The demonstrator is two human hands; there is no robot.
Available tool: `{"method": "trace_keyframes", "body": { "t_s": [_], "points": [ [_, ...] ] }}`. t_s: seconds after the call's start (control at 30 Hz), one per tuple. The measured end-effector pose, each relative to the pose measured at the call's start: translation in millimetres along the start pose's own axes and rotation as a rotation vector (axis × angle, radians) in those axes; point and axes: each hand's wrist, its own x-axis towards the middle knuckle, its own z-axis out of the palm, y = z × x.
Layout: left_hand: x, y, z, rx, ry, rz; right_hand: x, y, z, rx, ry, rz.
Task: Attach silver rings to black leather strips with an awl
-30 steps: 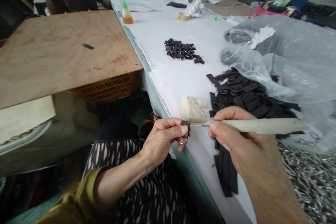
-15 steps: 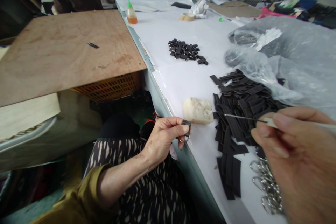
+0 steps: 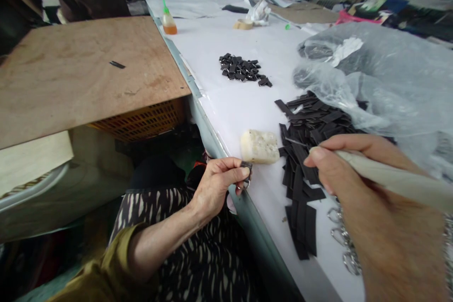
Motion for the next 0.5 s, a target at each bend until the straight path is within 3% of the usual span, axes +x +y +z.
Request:
{"method": "trace_keyframes", "body": {
  "t_s": [0.07,0.17,0.33,0.5],
  "points": [
    [1,-1,0.1,0.006,0.002,0.007,-3,-4,4,-0.07,0.05,-0.094],
    [1,-3,0.6,0.029,-0.001,0.016,-5,0,2,-0.092,-0.001,-0.19],
    [1,-3,2.8,0.089,0.005,0.0,-7,15,-9,-0.086,-0.098,-0.188],
    [-10,0,8.5,0.116,-0.037,0.018,-17,22,-26,-0.086,-0.128,-0.29]
  ]
}}
